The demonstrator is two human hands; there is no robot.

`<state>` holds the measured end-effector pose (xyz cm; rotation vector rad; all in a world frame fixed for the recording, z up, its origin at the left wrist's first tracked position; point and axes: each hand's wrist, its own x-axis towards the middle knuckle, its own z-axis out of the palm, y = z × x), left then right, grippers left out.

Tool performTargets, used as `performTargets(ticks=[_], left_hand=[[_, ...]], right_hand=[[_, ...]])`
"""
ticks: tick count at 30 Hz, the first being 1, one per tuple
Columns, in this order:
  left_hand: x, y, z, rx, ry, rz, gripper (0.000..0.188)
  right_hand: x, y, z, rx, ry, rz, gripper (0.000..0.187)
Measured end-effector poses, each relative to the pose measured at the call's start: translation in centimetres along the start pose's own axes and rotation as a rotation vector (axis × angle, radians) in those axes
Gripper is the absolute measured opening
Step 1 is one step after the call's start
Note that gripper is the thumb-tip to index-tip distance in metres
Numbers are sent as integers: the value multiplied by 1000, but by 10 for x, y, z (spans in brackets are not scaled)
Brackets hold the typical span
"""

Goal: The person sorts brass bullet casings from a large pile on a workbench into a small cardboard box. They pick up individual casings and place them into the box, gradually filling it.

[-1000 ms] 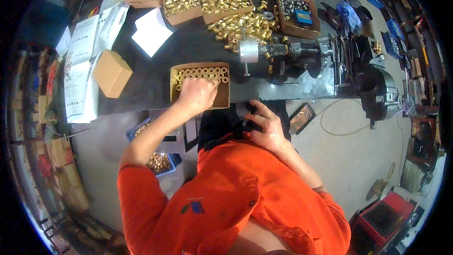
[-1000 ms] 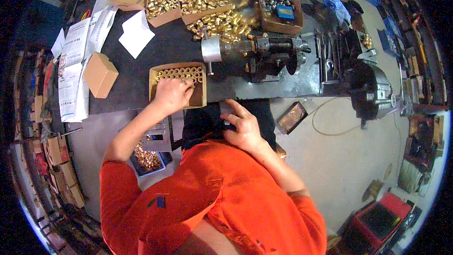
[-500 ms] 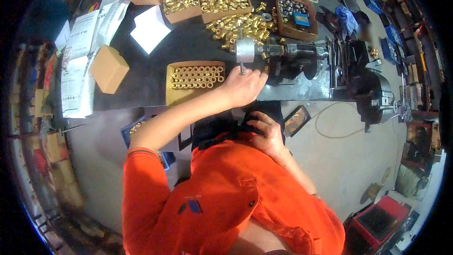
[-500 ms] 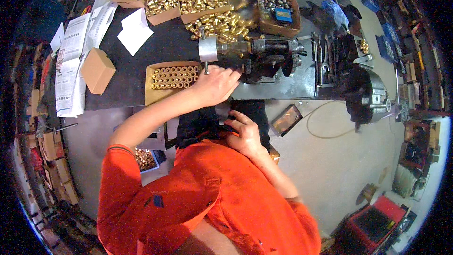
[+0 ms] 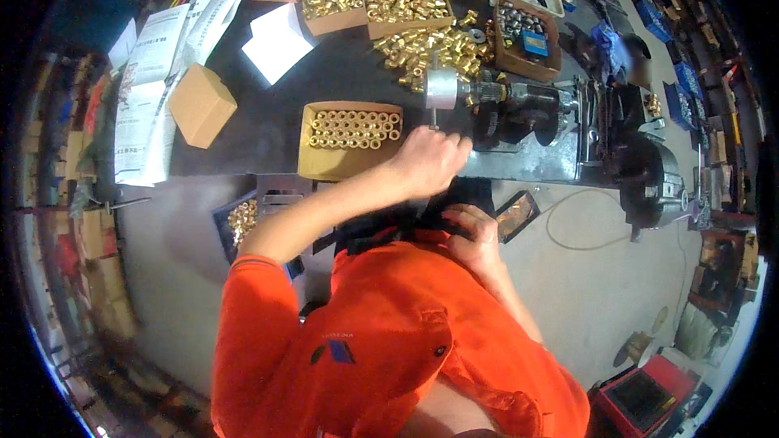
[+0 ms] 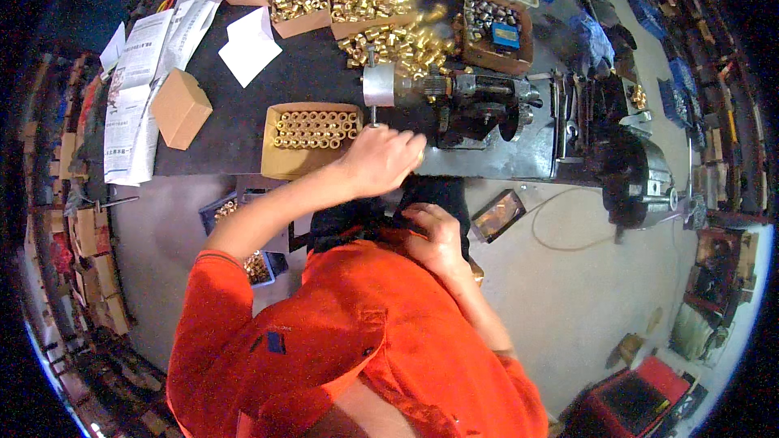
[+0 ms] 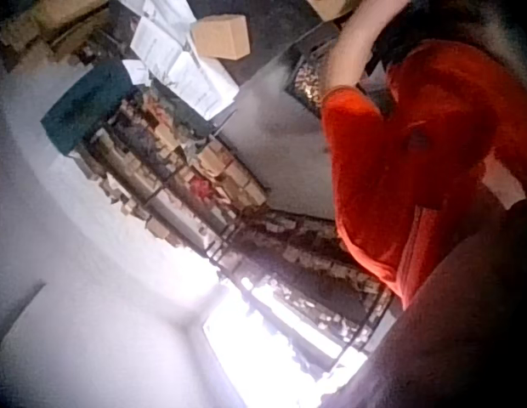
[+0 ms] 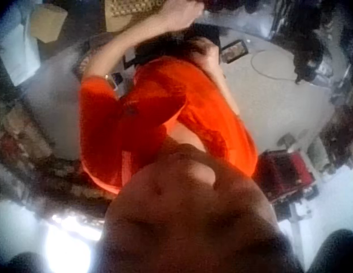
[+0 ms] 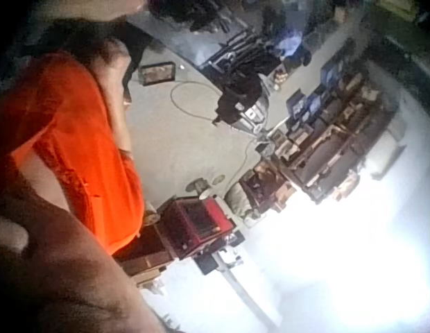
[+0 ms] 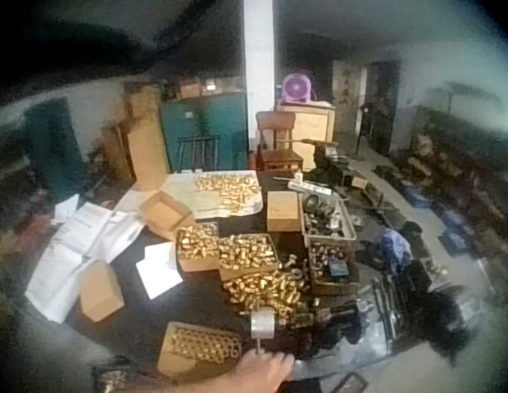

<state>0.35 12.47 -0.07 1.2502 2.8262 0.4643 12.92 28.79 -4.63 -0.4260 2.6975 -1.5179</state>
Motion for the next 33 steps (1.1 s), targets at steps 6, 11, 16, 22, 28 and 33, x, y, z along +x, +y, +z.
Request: performTargets(ticks=[6, 11, 16, 22, 28, 33], left_hand=[[-64, 26, -28, -1131, -316, -247, 21], [-83, 22, -7, -1680, -330, -381, 20], [-89, 13, -6, -1894, -323, -420, 22], [-94, 16, -19, -1065, 15, -357, 16], [-93, 27, -27, -839, 122, -293, 10], [-99, 21, -31, -1040, 69, -401, 10]], right_hand=[[6, -25, -8, 26, 110, -338, 34], [20, -40, -10, -43, 87, -534, 36], [25, -42, -9, -33, 50, -538, 38], [29, -44, -8, -66, 58, -494, 37], [29, -42, 2, -67, 26, -435, 38], [30, -48, 4, -28, -2, -432, 40]])
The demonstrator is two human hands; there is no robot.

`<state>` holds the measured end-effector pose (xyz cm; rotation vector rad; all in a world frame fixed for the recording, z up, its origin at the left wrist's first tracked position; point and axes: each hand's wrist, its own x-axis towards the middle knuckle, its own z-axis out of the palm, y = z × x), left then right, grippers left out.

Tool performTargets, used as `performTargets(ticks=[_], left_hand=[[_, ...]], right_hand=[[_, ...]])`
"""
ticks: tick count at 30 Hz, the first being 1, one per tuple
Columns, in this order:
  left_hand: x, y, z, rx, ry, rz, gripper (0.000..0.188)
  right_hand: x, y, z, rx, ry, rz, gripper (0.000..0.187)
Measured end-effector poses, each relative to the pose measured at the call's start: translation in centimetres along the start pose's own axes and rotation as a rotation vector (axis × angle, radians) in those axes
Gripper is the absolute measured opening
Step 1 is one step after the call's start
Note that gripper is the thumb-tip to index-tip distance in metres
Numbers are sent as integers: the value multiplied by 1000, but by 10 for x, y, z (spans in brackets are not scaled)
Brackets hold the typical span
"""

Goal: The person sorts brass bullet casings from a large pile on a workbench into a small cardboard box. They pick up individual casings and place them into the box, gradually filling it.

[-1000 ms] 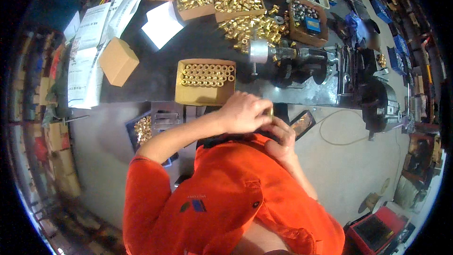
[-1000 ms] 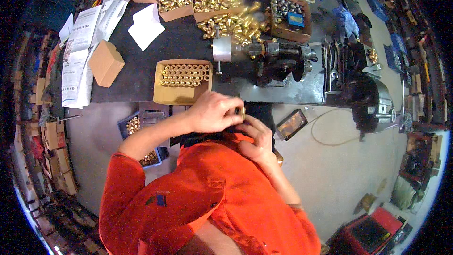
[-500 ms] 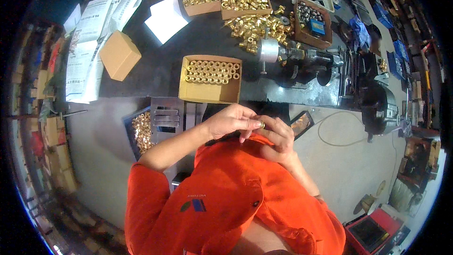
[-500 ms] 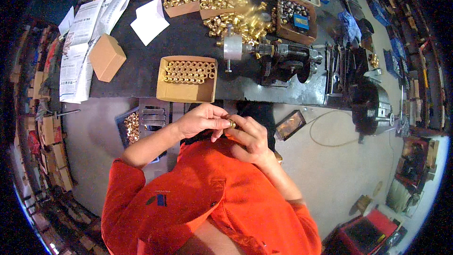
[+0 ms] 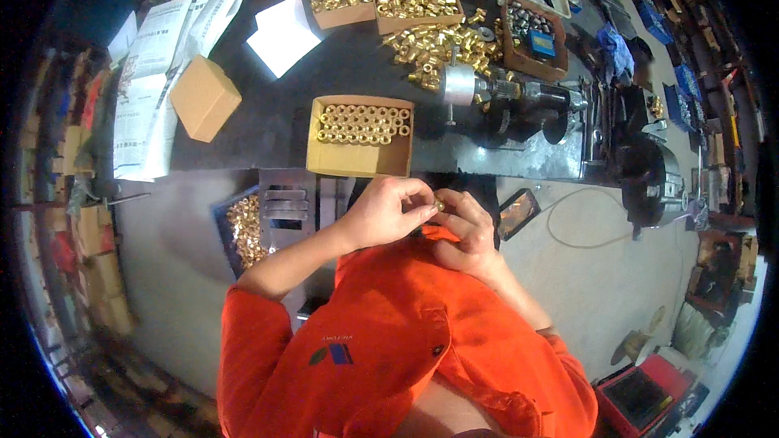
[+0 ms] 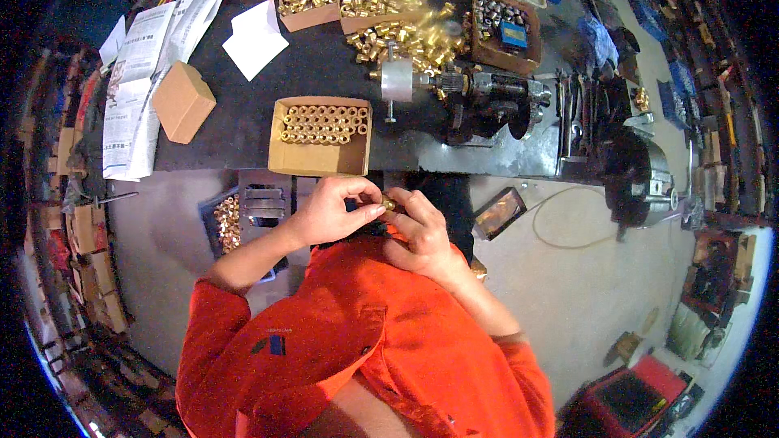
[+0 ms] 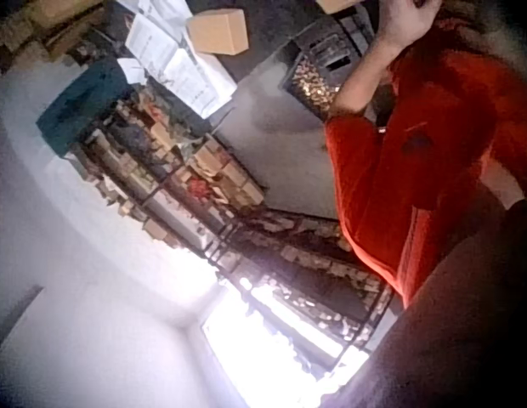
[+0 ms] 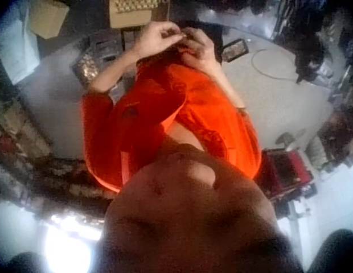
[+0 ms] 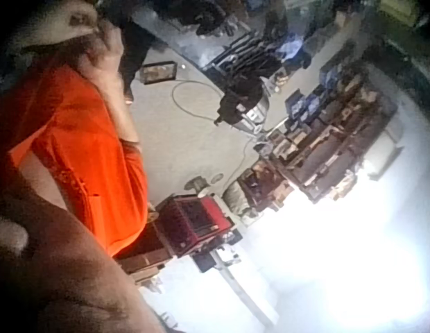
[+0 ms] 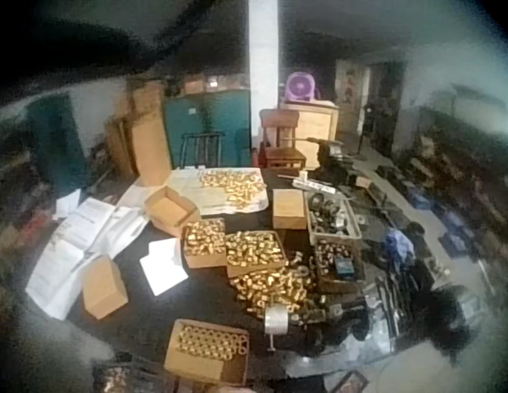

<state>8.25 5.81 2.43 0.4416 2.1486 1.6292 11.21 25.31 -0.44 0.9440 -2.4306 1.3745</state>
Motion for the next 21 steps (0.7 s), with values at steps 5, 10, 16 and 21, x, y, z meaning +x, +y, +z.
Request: performTargets(ticks=[5, 10, 16, 21], left_hand=[[-1, 5, -16, 166, 57, 132, 10], [14, 5, -49, 684, 252, 153, 11], [41, -29, -50, 948, 186, 172, 14], [55, -37, -47, 943, 131, 101, 15]], right_hand=[[10, -5, -2, 30, 38, -37, 38], [-1, 6, -6, -2, 50, -10, 38], [-16, 13, -7, -12, 51, 50, 37], [-22, 18, -9, -13, 61, 65, 36]])
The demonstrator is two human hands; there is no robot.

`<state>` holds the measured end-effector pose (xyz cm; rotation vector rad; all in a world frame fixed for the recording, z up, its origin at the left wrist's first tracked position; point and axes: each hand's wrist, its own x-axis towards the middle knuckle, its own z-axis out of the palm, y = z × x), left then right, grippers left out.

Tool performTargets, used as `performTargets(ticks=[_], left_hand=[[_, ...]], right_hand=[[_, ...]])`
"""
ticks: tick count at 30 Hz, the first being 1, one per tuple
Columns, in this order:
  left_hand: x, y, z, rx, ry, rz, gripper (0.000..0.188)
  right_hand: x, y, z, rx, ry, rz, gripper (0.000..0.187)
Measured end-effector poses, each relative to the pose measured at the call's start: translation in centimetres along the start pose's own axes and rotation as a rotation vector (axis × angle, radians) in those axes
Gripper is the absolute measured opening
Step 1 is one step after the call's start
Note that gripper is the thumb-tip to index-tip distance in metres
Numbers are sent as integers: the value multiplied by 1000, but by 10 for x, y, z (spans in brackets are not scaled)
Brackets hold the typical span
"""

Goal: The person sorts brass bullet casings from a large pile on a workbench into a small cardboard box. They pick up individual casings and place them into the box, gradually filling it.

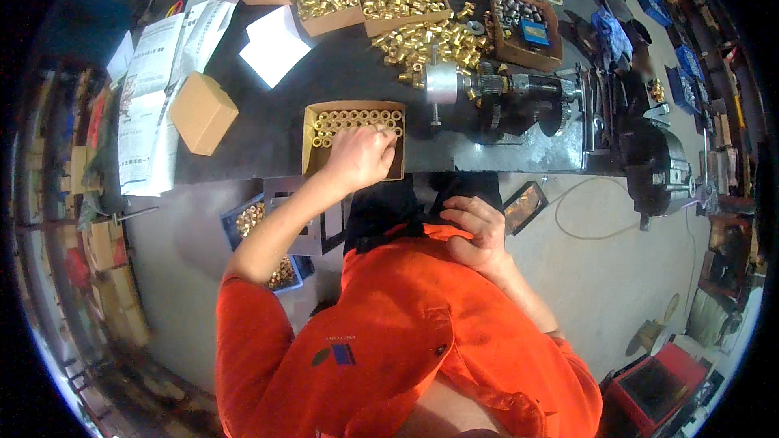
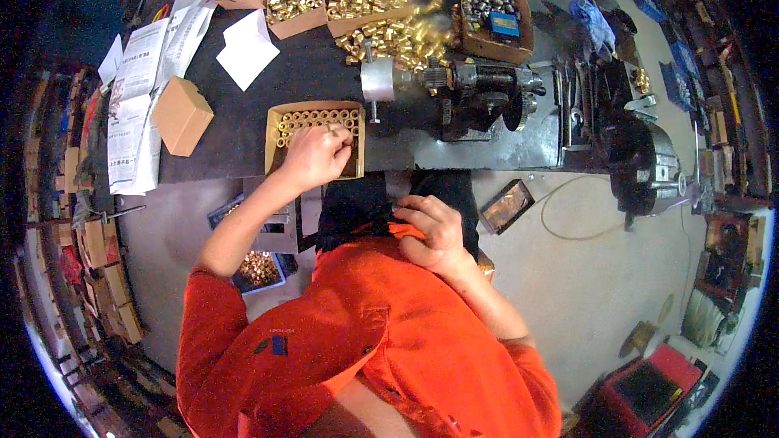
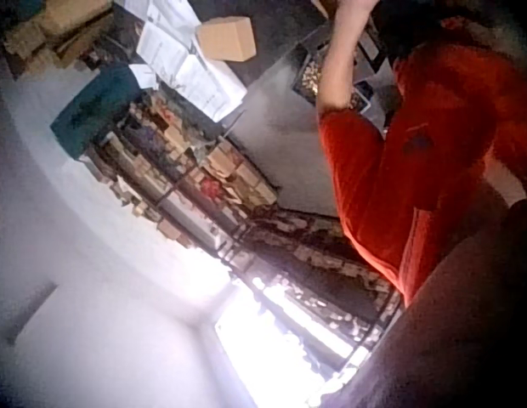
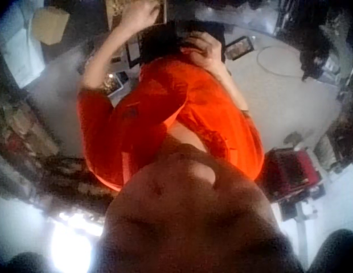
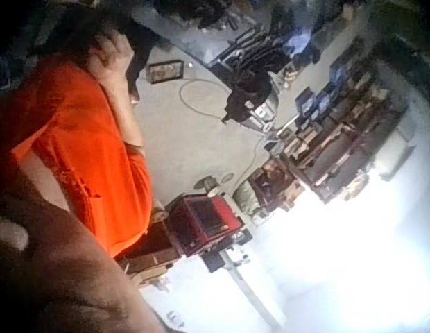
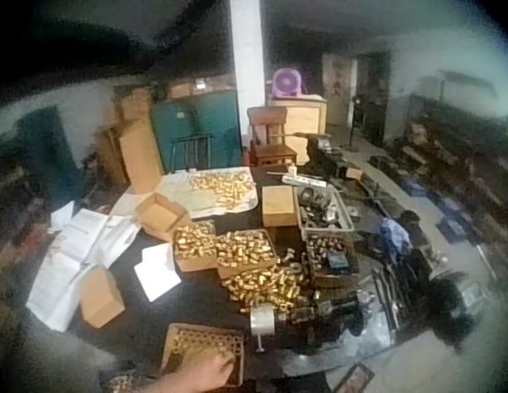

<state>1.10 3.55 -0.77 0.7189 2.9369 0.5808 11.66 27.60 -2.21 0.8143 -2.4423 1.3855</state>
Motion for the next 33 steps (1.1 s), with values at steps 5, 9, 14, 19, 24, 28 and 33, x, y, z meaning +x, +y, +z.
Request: performTargets(ticks=[5, 9, 14, 19, 24, 28, 33], left_hand=[[4, -3, 8, 94, -49, -2, 18], [5, -1, 7, 139, -70, 0, 19], [3, -1, 8, 156, -45, 5, 21], [4, -5, 4, 127, -39, 42, 20], [10, -14, -14, -96, -91, 39, 19], [35, -29, -43, -177, 181, 91, 13], [94, -63, -46, -84, 237, -25, 17]], right_hand=[[-3, 3, 3, 14, -9, -5, 36], [-3, 3, 3, 11, -16, 3, 36], [-4, 7, 5, 8, -6, 23, 34], [-25, 41, 14, -45, -23, 121, 31], [-68, 104, 26, -253, -26, 167, 36], [-88, 132, 36, -338, 0, 135, 35], [-82, 131, 37, -380, -20, 143, 32]])
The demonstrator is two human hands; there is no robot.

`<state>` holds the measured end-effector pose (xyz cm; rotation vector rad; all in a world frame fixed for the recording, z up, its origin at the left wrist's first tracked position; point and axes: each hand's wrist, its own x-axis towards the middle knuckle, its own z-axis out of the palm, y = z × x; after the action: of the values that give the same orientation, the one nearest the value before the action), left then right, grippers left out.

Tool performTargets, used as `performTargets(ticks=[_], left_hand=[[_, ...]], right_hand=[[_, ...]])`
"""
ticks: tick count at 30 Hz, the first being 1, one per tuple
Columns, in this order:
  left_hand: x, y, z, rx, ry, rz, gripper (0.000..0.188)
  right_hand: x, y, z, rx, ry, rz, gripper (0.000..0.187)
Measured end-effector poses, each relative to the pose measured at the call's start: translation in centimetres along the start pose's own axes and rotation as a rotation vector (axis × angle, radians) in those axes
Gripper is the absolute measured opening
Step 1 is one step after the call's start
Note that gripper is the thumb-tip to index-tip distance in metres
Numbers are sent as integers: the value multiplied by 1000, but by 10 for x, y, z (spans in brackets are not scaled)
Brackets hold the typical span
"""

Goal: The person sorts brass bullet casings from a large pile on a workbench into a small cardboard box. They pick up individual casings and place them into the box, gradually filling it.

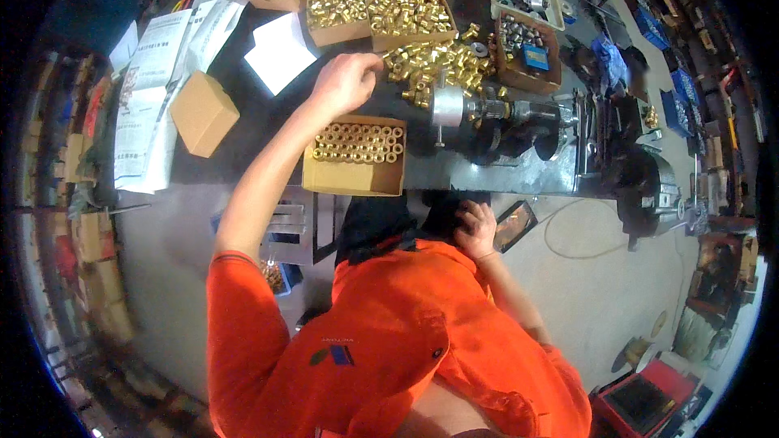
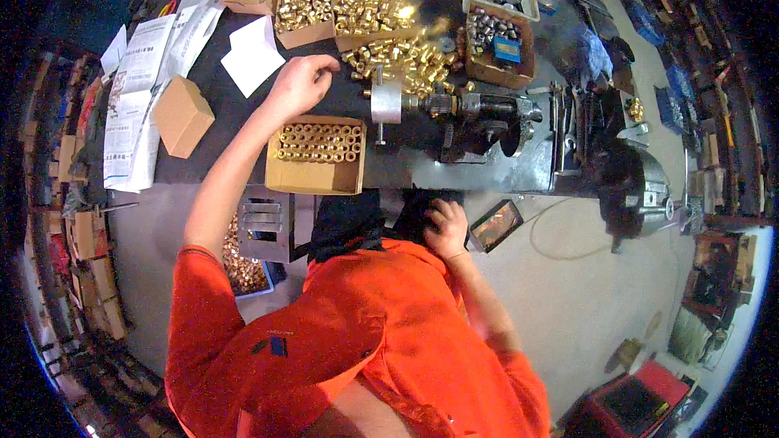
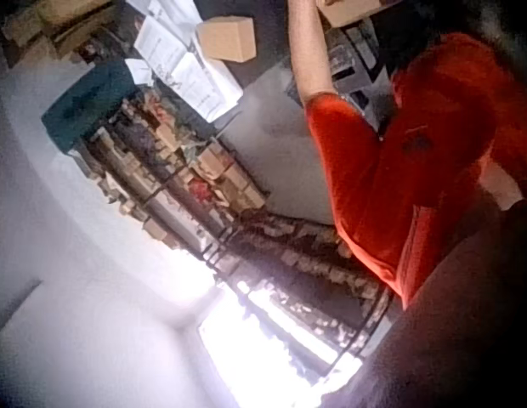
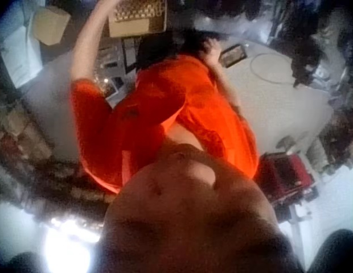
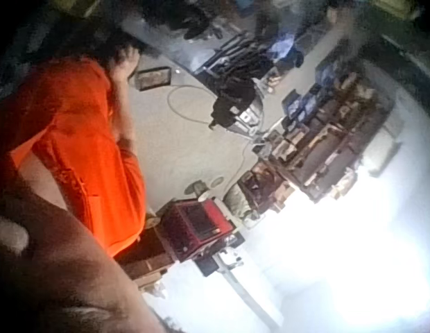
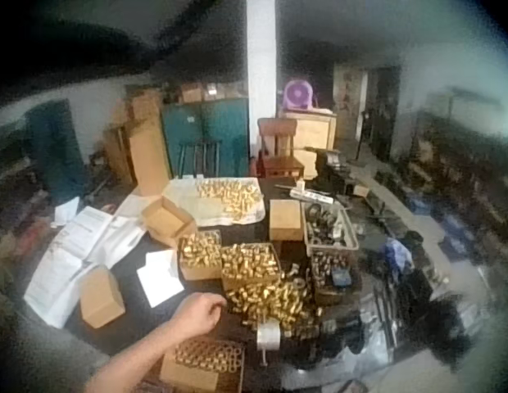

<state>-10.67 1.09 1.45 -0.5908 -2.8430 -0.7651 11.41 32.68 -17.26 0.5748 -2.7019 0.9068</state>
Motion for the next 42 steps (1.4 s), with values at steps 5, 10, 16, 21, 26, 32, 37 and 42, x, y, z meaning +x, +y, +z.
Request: performTargets(ticks=[5, 10, 16, 21, 26, 32, 37, 42], left_hand=[[24, -16, 36, 52, -122, -221, 25], [36, -28, 54, -225, -277, -378, 23], [27, -40, 46, -505, -173, -389, 14], [-5, -19, 0, -83, -52, -164, 14], [-68, 22, -30, 29, -110, 221, 10], [-106, 35, 7, 113, -349, 460, 9], [-97, 35, 21, 222, -427, 533, 9], [-97, 34, 29, 256, -364, 519, 12]], right_hand=[[2, 1, 2, 4, 19, 9, 30], [8, -8, -5, 32, 2, 29, 28], [9, -9, -5, 51, -5, 30, 27], [7, -4, -3, 48, -13, 37, 26], [8, -3, -2, 78, -14, 42, 24], [9, -3, -2, 61, -12, 44, 22], [9, -3, -3, 69, -1, 46, 22], [8, -4, -3, 64, 2, 60, 22]])
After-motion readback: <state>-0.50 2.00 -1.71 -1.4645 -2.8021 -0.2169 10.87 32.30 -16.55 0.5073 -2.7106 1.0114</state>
